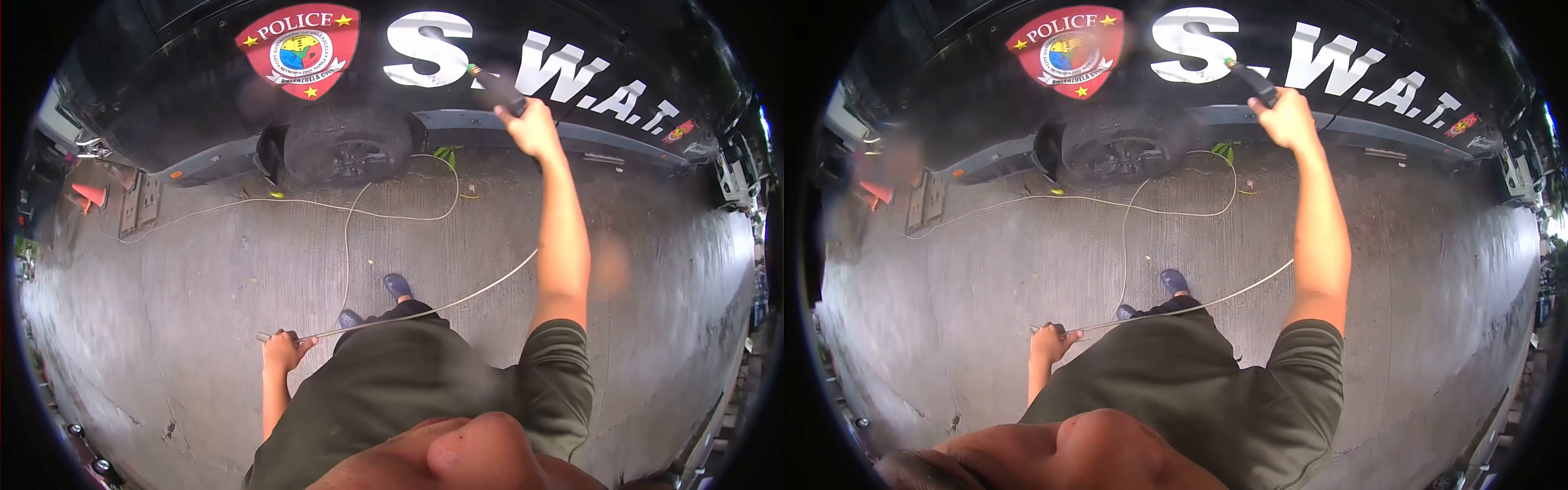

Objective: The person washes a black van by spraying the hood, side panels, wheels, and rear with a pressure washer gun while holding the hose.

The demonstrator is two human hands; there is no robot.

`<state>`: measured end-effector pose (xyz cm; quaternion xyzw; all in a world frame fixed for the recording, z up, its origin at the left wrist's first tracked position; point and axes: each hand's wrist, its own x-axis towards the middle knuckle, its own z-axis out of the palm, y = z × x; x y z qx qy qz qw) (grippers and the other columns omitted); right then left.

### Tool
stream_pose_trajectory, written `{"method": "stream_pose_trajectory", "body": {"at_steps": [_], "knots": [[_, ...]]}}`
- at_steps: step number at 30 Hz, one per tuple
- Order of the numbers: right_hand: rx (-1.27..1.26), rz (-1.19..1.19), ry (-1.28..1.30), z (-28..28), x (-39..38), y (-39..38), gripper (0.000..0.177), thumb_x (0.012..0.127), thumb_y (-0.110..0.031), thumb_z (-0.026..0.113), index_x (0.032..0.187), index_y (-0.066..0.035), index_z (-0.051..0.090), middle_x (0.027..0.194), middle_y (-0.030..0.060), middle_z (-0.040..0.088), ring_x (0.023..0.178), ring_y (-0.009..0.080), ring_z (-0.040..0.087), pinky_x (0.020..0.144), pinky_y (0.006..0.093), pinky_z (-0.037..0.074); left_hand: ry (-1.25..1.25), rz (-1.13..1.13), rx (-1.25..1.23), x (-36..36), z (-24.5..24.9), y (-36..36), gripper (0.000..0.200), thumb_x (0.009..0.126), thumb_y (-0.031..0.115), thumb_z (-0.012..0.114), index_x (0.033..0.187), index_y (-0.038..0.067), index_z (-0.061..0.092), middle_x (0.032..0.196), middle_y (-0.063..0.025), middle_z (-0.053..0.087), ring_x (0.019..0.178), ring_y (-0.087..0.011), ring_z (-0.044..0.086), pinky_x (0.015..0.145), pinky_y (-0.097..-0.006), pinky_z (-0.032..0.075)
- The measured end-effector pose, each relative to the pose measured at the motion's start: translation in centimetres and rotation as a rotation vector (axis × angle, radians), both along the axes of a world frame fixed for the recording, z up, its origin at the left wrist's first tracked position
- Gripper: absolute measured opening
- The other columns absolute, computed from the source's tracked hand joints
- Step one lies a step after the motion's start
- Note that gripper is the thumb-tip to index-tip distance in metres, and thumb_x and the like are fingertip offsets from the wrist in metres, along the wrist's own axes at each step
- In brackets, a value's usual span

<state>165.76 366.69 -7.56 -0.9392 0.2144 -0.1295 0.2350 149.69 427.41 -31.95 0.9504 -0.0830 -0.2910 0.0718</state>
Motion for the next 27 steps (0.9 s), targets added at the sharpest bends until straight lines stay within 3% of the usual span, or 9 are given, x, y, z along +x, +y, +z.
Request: {"method": "stream_pose_trajectory", "body": {"at_steps": [4, 8, 12, 15, 18, 21, 24, 26, 27], "knots": [[0.114, 0.104, 0.092, -4.9, -3.5, 10.2, 0.029, 0.086, -0.028, 0.08, 0.098, -0.003, 0.074, 0.086, 0.0235, 0.074, 0.092, 0.0437, 0.073, 0.084, 0.049, 0.055, 0.096, -0.052, 0.049, 1.2, 0.9, 0.4, 0.082, 0.088, 0.081, 0.059, 0.092, 0.003, 0.08, 0.098, -0.0227, 0.077, 0.097, -0.0414, 0.074, 0.087, -0.0518, 0.058], [0.158, -0.041, 0.154, -9.5, -8.3, 9.7, 0.026, 0.088, -0.029, 0.078, 0.096, -0.005, 0.074, 0.087, 0.0221, 0.074, 0.092, 0.0437, 0.073, 0.081, 0.0496, 0.055, 0.096, -0.041, 0.054, 1.5, 0.5, 0.5, 0.081, 0.088, 0.081, 0.06, 0.09, 0.003, 0.08, 0.095, -0.0222, 0.077, 0.096, -0.0408, 0.074, 0.087, -0.0518, 0.057], [0.175, -0.256, 0.093, -11.0, -13.4, 2.5, 0.028, 0.089, -0.03, 0.077, 0.095, -0.002, 0.074, 0.08, 0.0215, 0.073, 0.086, 0.0417, 0.075, 0.077, 0.0477, 0.054, 0.125, -0.018, 0.08, 0.9, -0.1, -0.4, 0.082, 0.088, 0.081, 0.06, 0.091, 0.001, 0.079, 0.098, -0.0241, 0.076, 0.098, -0.0426, 0.074, 0.09, -0.0528, 0.056], [0.154, -0.453, -0.044, -11.0, -18.5, -6.2, 0.034, 0.089, -0.031, 0.078, 0.09, 0.002, 0.073, 0.07, 0.0169, 0.069, 0.072, 0.0308, 0.072, 0.072, 0.0446, 0.053, 0.175, -0.009, 0.075, 1.4, -2.4, -2.0, 0.082, 0.09, 0.08, 0.058, 0.1, 0.001, 0.079, 0.103, -0.026, 0.076, 0.101, -0.0456, 0.072, 0.093, -0.0538, 0.056], [0.192, -0.67, -0.122, -12.0, -22.4, -14.1, 0.038, 0.089, -0.032, 0.079, 0.085, 0.005, 0.072, 0.066, 0.0116, 0.067, 0.066, 0.0207, 0.067, 0.068, 0.0418, 0.052, 0.15, -0.03, 0.07, 0.6, -8.2, -1.5, 0.082, 0.092, 0.079, 0.055, 0.107, 0.001, 0.077, 0.106, -0.0275, 0.075, 0.106, -0.0469, 0.071, 0.094, -0.0542, 0.055], [0.23, -0.818, -0.186, -15.7, -24.6, -20.5, 0.038, 0.088, -0.032, 0.081, 0.085, 0.005, 0.073, 0.069, 0.0099, 0.07, 0.069, 0.0196, 0.068, 0.068, 0.0408, 0.052, 0.252, -0.013, 0.107, 0.1, -9.9, -2.4, 0.079, 0.091, 0.078, 0.058, 0.109, 0.003, 0.076, 0.11, -0.0272, 0.075, 0.109, -0.0457, 0.071, 0.094, -0.0531, 0.056], [0.411, -0.887, -0.344, -25.9, -26.7, -27.8, 0.038, 0.087, -0.033, 0.082, 0.086, 0.005, 0.074, 0.07, 0.0075, 0.071, 0.068, 0.02, 0.067, 0.068, 0.04, 0.052, 0.314, -0.062, 0.175, 0.5, -11.5, -2.2, 0.077, 0.09, 0.077, 0.06, 0.108, 0.003, 0.075, 0.11, -0.0265, 0.075, 0.108, -0.0454, 0.071, 0.093, -0.053, 0.056], [0.639, -0.888, -0.391, -28.6, -26.5, -28.4, 0.033, 0.088, -0.028, 0.082, 0.088, 0.004, 0.076, 0.07, 0.004, 0.069, 0.063, 0.0175, 0.064, 0.065, 0.0374, 0.05, 0.334, -0.08, 0.214, 1.0, -11.9, -1.9, 0.076, 0.09, 0.076, 0.061, 0.107, 0.003, 0.075, 0.109, -0.026, 0.075, 0.108, -0.0452, 0.071, 0.092, -0.0529, 0.056], [0.609, -0.875, -0.409, -29.3, -26.1, -27.8, 0.032, 0.089, -0.028, 0.082, 0.085, 0.004, 0.074, 0.069, 0.0036, 0.068, 0.062, 0.0169, 0.063, 0.063, 0.0376, 0.05, 0.336, -0.09, 0.231, 1.4, -11.7, -2.0, 0.076, 0.089, 0.076, 0.062, 0.107, 0.003, 0.075, 0.109, -0.0258, 0.075, 0.107, -0.0451, 0.071, 0.092, -0.0529, 0.056]]}}
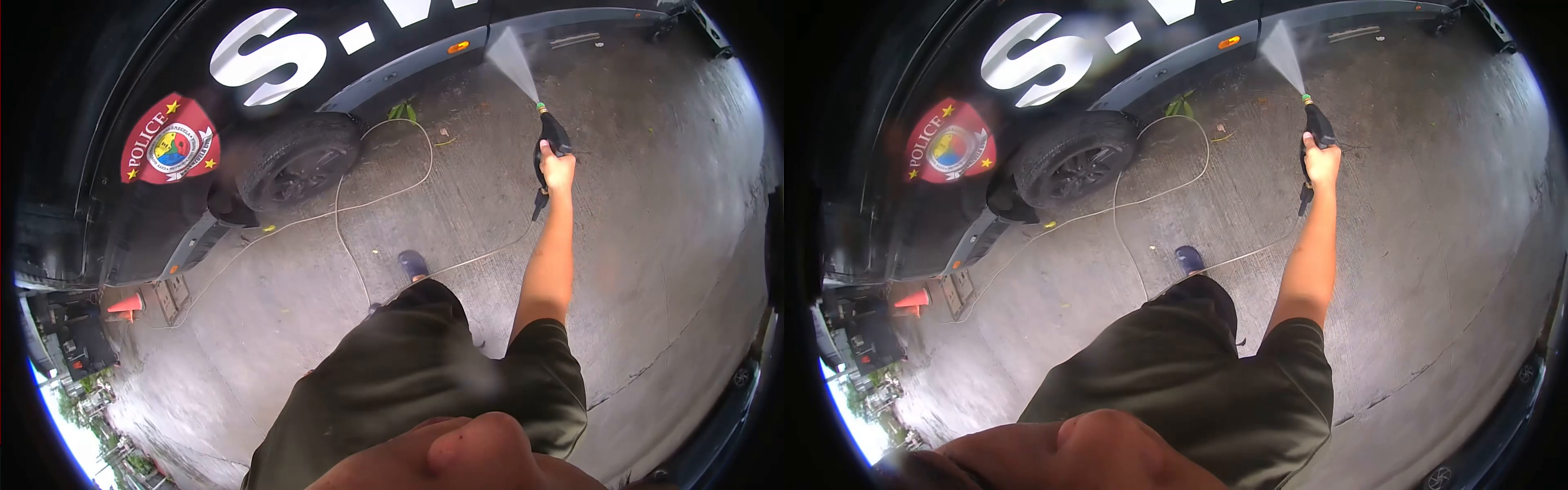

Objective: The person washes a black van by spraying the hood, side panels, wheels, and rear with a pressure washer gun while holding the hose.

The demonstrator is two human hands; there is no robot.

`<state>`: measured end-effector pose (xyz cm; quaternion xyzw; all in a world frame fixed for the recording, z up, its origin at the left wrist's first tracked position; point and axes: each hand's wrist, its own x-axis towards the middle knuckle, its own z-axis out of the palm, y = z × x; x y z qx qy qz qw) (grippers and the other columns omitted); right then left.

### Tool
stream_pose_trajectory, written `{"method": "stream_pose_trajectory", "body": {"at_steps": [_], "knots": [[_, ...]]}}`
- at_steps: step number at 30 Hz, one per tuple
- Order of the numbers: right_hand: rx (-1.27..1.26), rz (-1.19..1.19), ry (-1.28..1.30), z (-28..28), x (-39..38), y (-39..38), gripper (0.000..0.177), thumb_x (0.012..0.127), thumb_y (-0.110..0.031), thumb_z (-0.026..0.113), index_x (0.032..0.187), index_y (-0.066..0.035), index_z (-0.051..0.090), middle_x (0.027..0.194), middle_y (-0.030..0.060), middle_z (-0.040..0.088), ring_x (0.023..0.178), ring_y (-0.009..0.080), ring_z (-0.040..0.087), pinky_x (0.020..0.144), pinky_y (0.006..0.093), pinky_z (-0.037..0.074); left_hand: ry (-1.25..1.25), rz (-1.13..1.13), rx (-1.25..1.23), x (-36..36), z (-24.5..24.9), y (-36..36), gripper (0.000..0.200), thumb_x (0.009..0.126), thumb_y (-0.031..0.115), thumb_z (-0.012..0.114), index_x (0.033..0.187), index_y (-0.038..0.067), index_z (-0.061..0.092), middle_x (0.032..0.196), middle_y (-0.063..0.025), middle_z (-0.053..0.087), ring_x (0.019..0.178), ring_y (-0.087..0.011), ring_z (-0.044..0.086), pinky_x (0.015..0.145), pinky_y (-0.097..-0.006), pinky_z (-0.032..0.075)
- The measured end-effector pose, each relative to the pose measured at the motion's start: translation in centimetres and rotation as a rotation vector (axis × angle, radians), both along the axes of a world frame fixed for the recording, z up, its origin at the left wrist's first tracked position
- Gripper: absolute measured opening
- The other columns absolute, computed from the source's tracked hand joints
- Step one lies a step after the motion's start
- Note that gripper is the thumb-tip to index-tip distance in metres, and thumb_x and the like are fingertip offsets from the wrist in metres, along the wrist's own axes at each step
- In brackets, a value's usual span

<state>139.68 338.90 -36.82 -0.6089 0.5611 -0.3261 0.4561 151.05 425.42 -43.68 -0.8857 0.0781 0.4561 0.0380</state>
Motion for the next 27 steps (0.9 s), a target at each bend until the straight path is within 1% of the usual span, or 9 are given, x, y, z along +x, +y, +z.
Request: {"method": "stream_pose_trajectory", "body": {"at_steps": [4, 9, 13, 15, 17, 18, 21, 24, 27], "knots": [[-0.071, 0.1, 0.156, 1.0, 4.8, 4.4, 0.037, 0.089, -0.03, 0.081, 0.079, 0.003, 0.07, 0.066, 0.0084, 0.066, 0.062, 0.0197, 0.064, 0.063, 0.0402, 0.05, 0.003, -0.039, 0.072, 2.4, 1.6, -1.6, 0.074, 0.088, 0.074, 0.064, 0.106, 0.003, 0.075, 0.109, -0.0248, 0.076, 0.106, -0.0447, 0.072, 0.091, -0.0527, 0.057], [-0.084, 0.469, 0.279, 2.5, 12.1, 8.2, 0.03, 0.091, -0.031, 0.078, 0.096, -0.002, 0.075, 0.081, 0.0219, 0.074, 0.081, 0.0399, 0.075, 0.075, 0.0474, 0.055, -0.087, -0.011, 0.033, 4.4, 3.4, -5.8, 0.069, 0.086, 0.07, 0.07, 0.103, 0.003, 0.076, 0.106, -0.0243, 0.076, 0.104, -0.0438, 0.073, 0.088, -0.0522, 0.057], [-0.063, 0.758, 0.385, 3.2, 18.6, 10.5, 0.027, 0.09, -0.029, 0.076, 0.105, -0.006, 0.075, 0.095, 0.0237, 0.076, 0.096, 0.0445, 0.073, 0.086, 0.0515, 0.056, -0.124, -0.009, 0.014, 4.0, 4.2, -7.3, 0.066, 0.085, 0.067, 0.073, 0.101, 0.003, 0.076, 0.104, -0.0238, 0.077, 0.104, -0.0435, 0.074, 0.088, -0.0521, 0.057], [-0.067, 0.795, 0.403, 3.2, 22.0, 9.5, 0.028, 0.093, -0.032, 0.076, 0.103, -0.005, 0.075, 0.09, 0.0225, 0.075, 0.094, 0.0427, 0.073, 0.085, 0.0503, 0.054, -0.164, 0.045, -0.026, 2.8, 3.0, -5.9, 0.063, 0.086, 0.065, 0.073, 0.101, 0.003, 0.077, 0.103, -0.0232, 0.077, 0.103, -0.0432, 0.074, 0.087, -0.0522, 0.058], [-0.105, 0.74, 0.412, 1.8, 25.0, 6.5, 0.029, 0.094, -0.033, 0.075, 0.105, -0.006, 0.076, 0.094, 0.0228, 0.076, 0.099, 0.0429, 0.073, 0.088, 0.0505, 0.054, -0.222, 0.144, -0.099, 1.5, 3.0, -4.9, 0.059, 0.088, 0.062, 0.073, 0.102, 0.005, 0.077, 0.101, -0.0226, 0.077, 0.101, -0.0427, 0.075, 0.086, -0.0521, 0.058], [-0.058, 0.724, 0.39, 1.4, 26.2, 4.2, 0.033, 0.092, -0.034, 0.074, 0.111, -0.007, 0.077, 0.106, 0.0248, 0.076, 0.109, 0.0449, 0.071, 0.095, 0.0507, 0.055, -0.192, 0.124, -0.043, 1.2, 3.1, -5.0, 0.055, 0.088, 0.059, 0.073, 0.103, 0.006, 0.077, 0.101, -0.0225, 0.077, 0.1, -0.0425, 0.075, 0.086, -0.0521, 0.058], [-0.06, 0.553, 0.378, -0.6, 28.4, -3.1, 0.037, 0.091, -0.037, 0.076, 0.108, -0.004, 0.078, 0.107, 0.0255, 0.076, 0.109, 0.0439, 0.071, 0.095, 0.0488, 0.055, -0.12, 0.108, 0.032, -0.7, 3.3, -4.2, 0.044, 0.089, 0.05, 0.073, 0.107, 0.01, 0.077, 0.101, -0.0226, 0.077, 0.099, -0.0424, 0.075, 0.084, -0.0519, 0.059], [-0.129, 0.4, 0.342, -0.9, 28.3, -10.1, 0.04, 0.088, -0.038, 0.077, 0.109, -0.003, 0.079, 0.107, 0.0253, 0.076, 0.11, 0.0433, 0.071, 0.096, 0.0471, 0.054, -0.104, 0.152, -0.081, -2.7, 0.5, -1.7, 0.034, 0.088, 0.037, 0.072, 0.112, 0.014, 0.076, 0.1, -0.0219, 0.077, 0.099, -0.0429, 0.075, 0.083, -0.0512, 0.059], [-0.103, 0.256, 0.374, -0.5, 27.1, -15.3, 0.047, 0.088, -0.043, 0.077, 0.112, -0.002, 0.078, 0.111, 0.0265, 0.076, 0.114, 0.0426, 0.071, 0.1, 0.046, 0.052, -0.111, 0.106, -0.124, -3.7, -0.1, -1.9, 0.041, 0.091, 0.046, 0.071, 0.109, 0.01, 0.077, 0.102, -0.0217, 0.077, 0.101, -0.042, 0.075, 0.084, -0.0509, 0.059]]}}
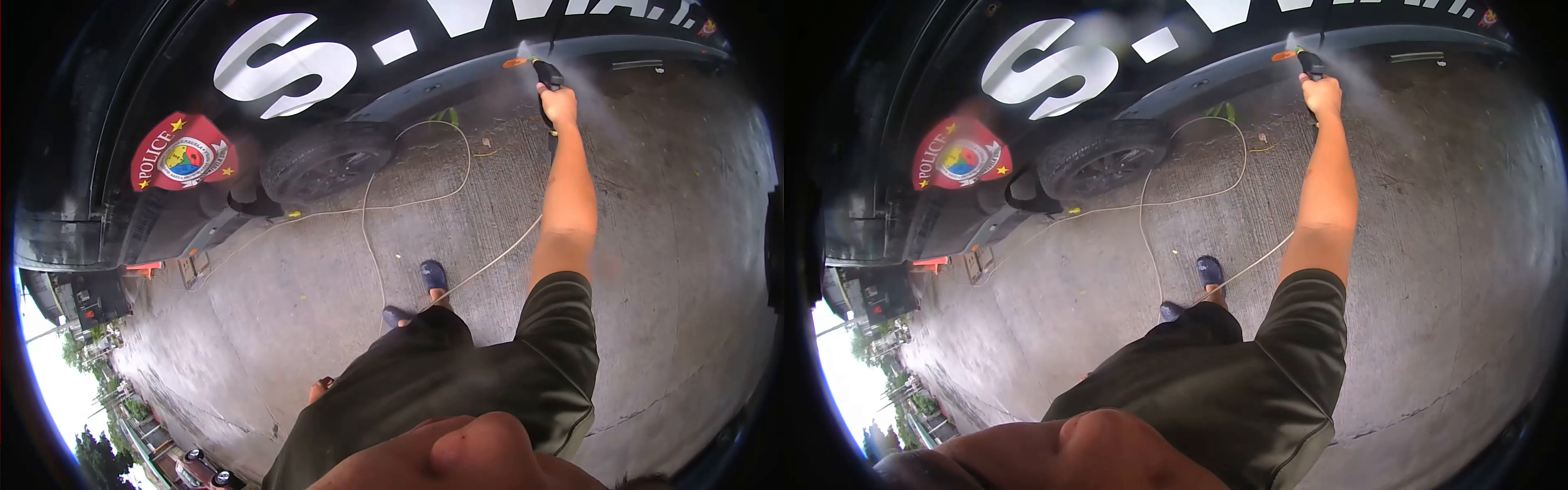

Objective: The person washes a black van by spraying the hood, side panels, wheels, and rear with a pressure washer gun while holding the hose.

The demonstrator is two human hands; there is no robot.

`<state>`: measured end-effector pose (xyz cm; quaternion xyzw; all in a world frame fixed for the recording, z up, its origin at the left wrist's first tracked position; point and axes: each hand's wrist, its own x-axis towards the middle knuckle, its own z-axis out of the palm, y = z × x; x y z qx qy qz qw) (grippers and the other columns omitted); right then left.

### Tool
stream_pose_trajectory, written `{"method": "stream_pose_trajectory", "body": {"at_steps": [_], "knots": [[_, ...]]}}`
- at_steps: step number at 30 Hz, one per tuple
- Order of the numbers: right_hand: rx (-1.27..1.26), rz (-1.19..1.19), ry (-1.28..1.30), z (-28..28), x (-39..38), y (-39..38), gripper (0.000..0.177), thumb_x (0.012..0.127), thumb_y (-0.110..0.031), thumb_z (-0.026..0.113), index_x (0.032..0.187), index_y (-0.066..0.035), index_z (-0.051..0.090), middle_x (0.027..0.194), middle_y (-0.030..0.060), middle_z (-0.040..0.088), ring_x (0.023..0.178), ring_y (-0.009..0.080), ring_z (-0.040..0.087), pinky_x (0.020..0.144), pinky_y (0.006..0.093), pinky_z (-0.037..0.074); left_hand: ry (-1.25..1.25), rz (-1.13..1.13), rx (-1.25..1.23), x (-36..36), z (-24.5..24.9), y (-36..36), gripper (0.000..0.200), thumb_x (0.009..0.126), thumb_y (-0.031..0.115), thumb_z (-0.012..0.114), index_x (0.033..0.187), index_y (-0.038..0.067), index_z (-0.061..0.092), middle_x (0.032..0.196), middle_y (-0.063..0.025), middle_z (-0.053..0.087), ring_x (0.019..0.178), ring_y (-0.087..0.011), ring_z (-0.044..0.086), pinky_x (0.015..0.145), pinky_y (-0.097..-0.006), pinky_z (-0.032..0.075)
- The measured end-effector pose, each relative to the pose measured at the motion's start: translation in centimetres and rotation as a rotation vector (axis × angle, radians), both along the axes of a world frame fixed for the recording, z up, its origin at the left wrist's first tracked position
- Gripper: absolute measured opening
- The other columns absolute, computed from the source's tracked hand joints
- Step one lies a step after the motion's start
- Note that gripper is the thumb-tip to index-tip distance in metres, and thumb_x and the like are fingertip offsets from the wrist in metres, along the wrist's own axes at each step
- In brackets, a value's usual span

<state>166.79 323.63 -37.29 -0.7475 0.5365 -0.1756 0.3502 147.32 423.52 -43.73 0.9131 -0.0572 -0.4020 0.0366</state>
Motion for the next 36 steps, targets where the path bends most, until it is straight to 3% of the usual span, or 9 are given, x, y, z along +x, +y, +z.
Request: {"method": "stream_pose_trajectory", "body": {"at_steps": [4, 8, 9, 10, 11, 16, 20, 30, 36], "knots": [[0.017, -0.213, -0.055, -1.1, -1.9, -3.9, 0.051, 0.085, -0.044, 0.081, 0.111, 0.0, 0.078, 0.114, 0.026, 0.076, 0.115, 0.0415, 0.071, 0.1, 0.0455, 0.052, -0.044, 0.098, 0.054, 0.9, 3.7, -4.6, 0.058, 0.094, 0.06, 0.067, 0.106, 0.004, 0.077, 0.11, -0.0247, 0.076, 0.103, -0.0442, 0.074, 0.086, -0.0519, 0.058], [0.12, -0.269, -0.134, -7.3, -2.8, -2.2, 0.054, 0.085, -0.042, 0.082, 0.109, 0.006, 0.076, 0.112, 0.0292, 0.075, 0.112, 0.0424, 0.072, 0.099, 0.0454, 0.052, -0.138, 0.235, 0.111, 2.6, 8.0, -9.9, 0.062, 0.095, 0.062, 0.066, 0.105, 0.001, 0.077, 0.109, -0.0261, 0.075, 0.101, -0.0455, 0.073, 0.086, -0.0527, 0.058], [-0.125, -0.266, -0.101, -8.6, -3.2, 0.6, 0.049, 0.086, -0.035, 0.085, 0.1, 0.01, 0.074, 0.079, 0.0169, 0.074, 0.07, 0.029, 0.072, 0.075, 0.0424, 0.056, -0.152, 0.258, 0.122, 2.7, 8.4, -10.4, 0.061, 0.096, 0.061, 0.067, 0.105, 0.001, 0.077, 0.107, -0.0259, 0.075, 0.1, -0.0456, 0.073, 0.086, -0.053, 0.057], [0.074, -0.272, -0.147, -12.9, -3.3, 0.9, 0.056, 0.084, -0.04, 0.085, 0.107, 0.009, 0.075, 0.096, 0.0245, 0.077, 0.093, 0.0373, 0.076, 0.089, 0.044, 0.055, -0.168, 0.248, 0.11, 2.6, 8.4, -10.1, 0.06, 0.095, 0.06, 0.068, 0.104, 0.001, 0.077, 0.106, -0.0253, 0.075, 0.099, -0.045, 0.073, 0.086, -0.053, 0.057], [0.06, -0.259, -0.073, -11.9, -3.4, 4.5, 0.059, 0.083, -0.043, 0.085, 0.111, 0.008, 0.075, 0.108, 0.0295, 0.076, 0.109, 0.0426, 0.073, 0.099, 0.0455, 0.052, -0.188, 0.24, 0.099, 2.7, 8.2, -9.5, 0.06, 0.095, 0.059, 0.069, 0.103, 0.001, 0.077, 0.104, -0.0248, 0.074, 0.098, -0.0443, 0.073, 0.086, -0.0529, 0.057], [0.2, -0.046, 0.081, -18.0, -2.5, 17.3, 0.054, 0.084, -0.045, 0.084, 0.101, 0.005, 0.076, 0.097, 0.0302, 0.076, 0.097, 0.0456, 0.074, 0.088, 0.05, 0.055, -0.264, 0.262, 0.12, 1.9, 8.4, -6.9, 0.061, 0.092, 0.059, 0.073, 0.097, -0.001, 0.076, 0.102, -0.025, 0.072, 0.095, -0.0438, 0.072, 0.085, -0.0522, 0.057], [0.271, 0.242, 0.01, -21.3, -2.1, 27.5, 0.043, 0.088, -0.038, 0.082, 0.096, 0.004, 0.076, 0.084, 0.0264, 0.074, 0.084, 0.0436, 0.075, 0.077, 0.0501, 0.055, -0.238, 0.215, 0.113, 1.7, 8.9, -6.6, 0.062, 0.089, 0.06, 0.075, 0.096, -0.001, 0.077, 0.102, -0.0232, 0.071, 0.096, -0.044, 0.07, 0.085, -0.0526, 0.056], [0.398, 0.54, 0.034, -15.1, 1.3, 40.2, 0.035, 0.09, -0.034, 0.08, 0.098, 0.0, 0.076, 0.086, 0.0256, 0.075, 0.086, 0.0447, 0.074, 0.076, 0.0506, 0.055, -0.174, 0.179, 0.038, 2.1, 6.4, -6.1, 0.064, 0.089, 0.065, 0.072, 0.095, 0.002, 0.078, 0.106, -0.0206, 0.071, 0.108, -0.042, 0.067, 0.094, -0.0511, 0.054], [0.141, 0.845, 0.157, -9.1, 4.4, 49.6, 0.029, 0.09, -0.031, 0.077, 0.103, -0.006, 0.074, 0.093, 0.0235, 0.076, 0.094, 0.0451, 0.073, 0.083, 0.0526, 0.056, -0.142, 0.093, 0.001, 1.3, 3.5, -0.9, 0.067, 0.089, 0.069, 0.069, 0.098, 0.003, 0.08, 0.109, -0.0206, 0.073, 0.112, -0.0385, 0.067, 0.105, -0.0491, 0.05]]}}
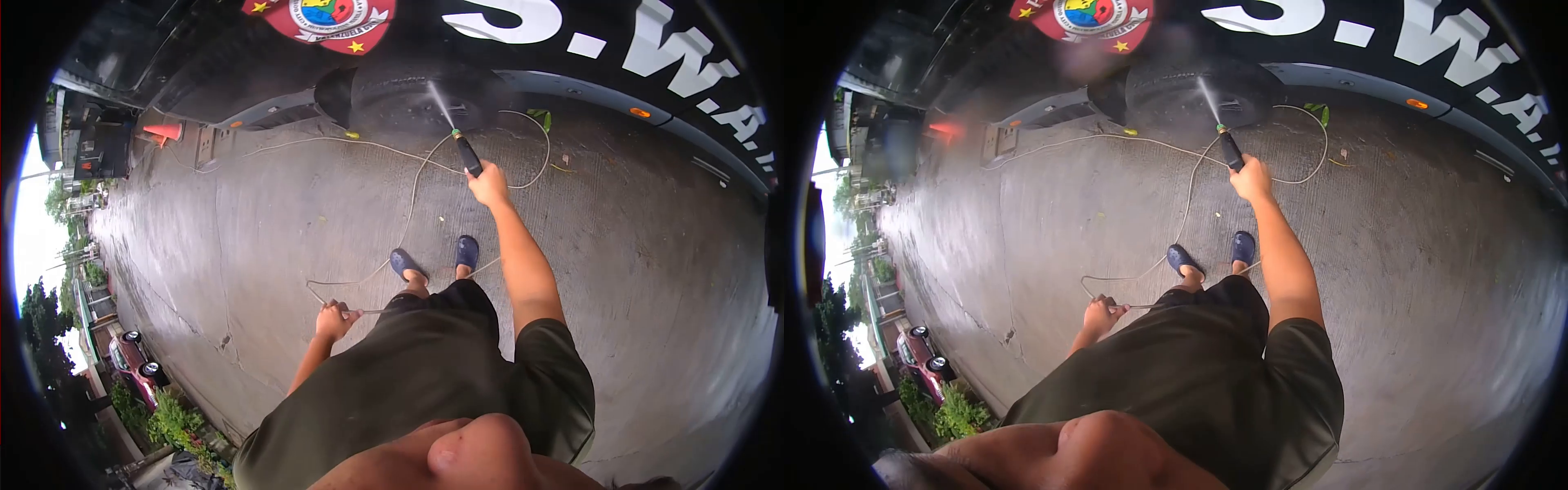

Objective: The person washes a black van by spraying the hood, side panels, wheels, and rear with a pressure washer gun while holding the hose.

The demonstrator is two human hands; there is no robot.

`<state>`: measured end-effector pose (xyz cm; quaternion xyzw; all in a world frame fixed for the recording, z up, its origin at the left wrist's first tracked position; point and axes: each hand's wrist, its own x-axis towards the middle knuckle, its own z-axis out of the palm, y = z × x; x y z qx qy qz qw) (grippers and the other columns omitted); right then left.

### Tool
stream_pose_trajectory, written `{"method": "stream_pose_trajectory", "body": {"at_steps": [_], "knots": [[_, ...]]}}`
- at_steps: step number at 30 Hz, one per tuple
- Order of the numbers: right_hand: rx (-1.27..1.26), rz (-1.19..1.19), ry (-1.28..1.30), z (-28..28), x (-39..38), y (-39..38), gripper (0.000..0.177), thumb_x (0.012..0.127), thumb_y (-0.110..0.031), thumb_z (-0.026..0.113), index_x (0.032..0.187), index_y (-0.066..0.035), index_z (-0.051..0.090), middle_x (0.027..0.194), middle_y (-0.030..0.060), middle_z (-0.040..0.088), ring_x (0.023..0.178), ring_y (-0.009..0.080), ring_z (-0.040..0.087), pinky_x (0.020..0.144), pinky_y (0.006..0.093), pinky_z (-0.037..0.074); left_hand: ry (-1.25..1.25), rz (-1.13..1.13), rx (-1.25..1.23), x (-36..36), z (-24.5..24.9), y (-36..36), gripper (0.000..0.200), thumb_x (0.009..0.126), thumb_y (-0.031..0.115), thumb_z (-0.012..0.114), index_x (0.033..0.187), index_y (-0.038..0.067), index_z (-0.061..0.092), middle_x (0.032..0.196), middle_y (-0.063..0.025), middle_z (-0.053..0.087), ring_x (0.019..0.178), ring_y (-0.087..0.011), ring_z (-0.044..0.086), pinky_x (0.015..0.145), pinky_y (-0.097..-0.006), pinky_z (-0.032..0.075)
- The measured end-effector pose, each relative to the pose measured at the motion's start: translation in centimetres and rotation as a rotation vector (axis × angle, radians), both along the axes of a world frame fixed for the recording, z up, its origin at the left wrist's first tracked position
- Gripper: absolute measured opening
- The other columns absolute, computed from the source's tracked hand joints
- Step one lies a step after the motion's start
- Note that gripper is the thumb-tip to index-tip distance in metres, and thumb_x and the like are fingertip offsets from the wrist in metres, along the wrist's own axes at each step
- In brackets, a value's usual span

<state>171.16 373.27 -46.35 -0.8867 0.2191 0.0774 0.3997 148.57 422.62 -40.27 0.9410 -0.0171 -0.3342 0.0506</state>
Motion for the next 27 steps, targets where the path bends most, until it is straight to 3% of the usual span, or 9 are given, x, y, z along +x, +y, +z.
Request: {"method": "stream_pose_trajectory", "body": {"at_steps": [5, 9, 14, 19, 22, 25, 27], "knots": [[-0.252, 0.334, 0.168, 4.8, 2.3, 11.1, 0.034, 0.088, -0.025, 0.076, 0.117, -0.008, 0.069, 0.104, 0.0234, 0.076, 0.103, 0.0451, 0.072, 0.092, 0.0542, 0.057, 0.023, 0.068, -0.059, -1.5, -3.0, 7.2, 0.068, 0.089, 0.07, 0.068, 0.097, 0.003, 0.08, 0.107, -0.02, 0.073, 0.108, -0.0377, 0.069, 0.107, -0.0481, 0.049], [-0.429, 0.618, 0.212, 5.3, 4.3, 19.7, 0.035, 0.086, -0.021, 0.075, 0.117, -0.006, 0.07, 0.108, 0.0216, 0.077, 0.106, 0.0405, 0.074, 0.094, 0.0505, 0.058, 0.004, 0.176, -0.099, -4.5, -5.3, 12.8, 0.068, 0.089, 0.07, 0.068, 0.096, 0.004, 0.08, 0.108, -0.0193, 0.073, 0.106, -0.0377, 0.069, 0.104, -0.0485, 0.051], [-0.568, 0.826, 0.375, 1.9, 6.1, 26.4, 0.037, 0.086, -0.023, 0.077, 0.118, -0.005, 0.073, 0.114, 0.021, 0.077, 0.11, 0.0382, 0.074, 0.098, 0.047, 0.059, -0.051, 0.363, -0.168, -7.6, -5.9, 16.7, 0.06, 0.089, 0.064, 0.072, 0.093, 0.004, 0.078, 0.103, -0.0173, 0.071, 0.104, -0.0407, 0.067, 0.093, -0.0491, 0.055], [-0.662, 0.756, 0.493, 1.0, 6.5, 26.3, 0.038, 0.087, -0.025, 0.078, 0.12, -0.006, 0.074, 0.12, 0.0195, 0.076, 0.114, 0.037, 0.072, 0.101, 0.0454, 0.058, -0.132, 0.428, -0.238, -10.1, -6.5, 18.7, 0.055, 0.088, 0.057, 0.078, 0.085, 0.003, 0.072, 0.097, -0.0178, 0.068, 0.098, -0.0417, 0.065, 0.088, -0.051, 0.053], [-0.65, 0.435, 0.469, 0.7, 6.8, 22.3, 0.036, 0.086, -0.022, 0.073, 0.118, -0.008, 0.076, 0.122, 0.0193, 0.075, 0.118, 0.0371, 0.071, 0.103, 0.0455, 0.056, -0.197, 0.483, -0.275, -11.2, -6.9, 19.7, 0.054, 0.084, 0.054, 0.082, 0.081, 0.002, 0.068, 0.095, -0.0164, 0.065, 0.097, -0.0408, 0.063, 0.085, -0.0505, 0.052], [-0.61, 0.146, 0.404, 1.9, 6.3, 17.7, 0.037, 0.09, -0.031, 0.071, 0.121, -0.012, 0.076, 0.12, 0.0191, 0.076, 0.117, 0.0387, 0.071, 0.102, 0.0487, 0.055, -0.323, 0.509, -0.3, -11.0, -5.5, 20.4, 0.05, 0.078, 0.045, 0.089, 0.078, 0.002, 0.064, 0.087, -0.0151, 0.061, 0.092, -0.0393, 0.06, 0.082, -0.05, 0.051], [-0.581, 0.157, 0.425, 1.4, 5.8, 14.6, 0.043, 0.089, -0.035, 0.073, 0.121, -0.005, 0.075, 0.119, 0.0235, 0.075, 0.116, 0.0408, 0.07, 0.101, 0.0485, 0.055, -0.417, 0.54, -0.323, -10.8, -5.6, 21.0, 0.048, 0.074, 0.039, 0.093, 0.075, 0.002, 0.062, 0.083, -0.0139, 0.058, 0.087, -0.0379, 0.058, 0.078, -0.0496, 0.049]]}}
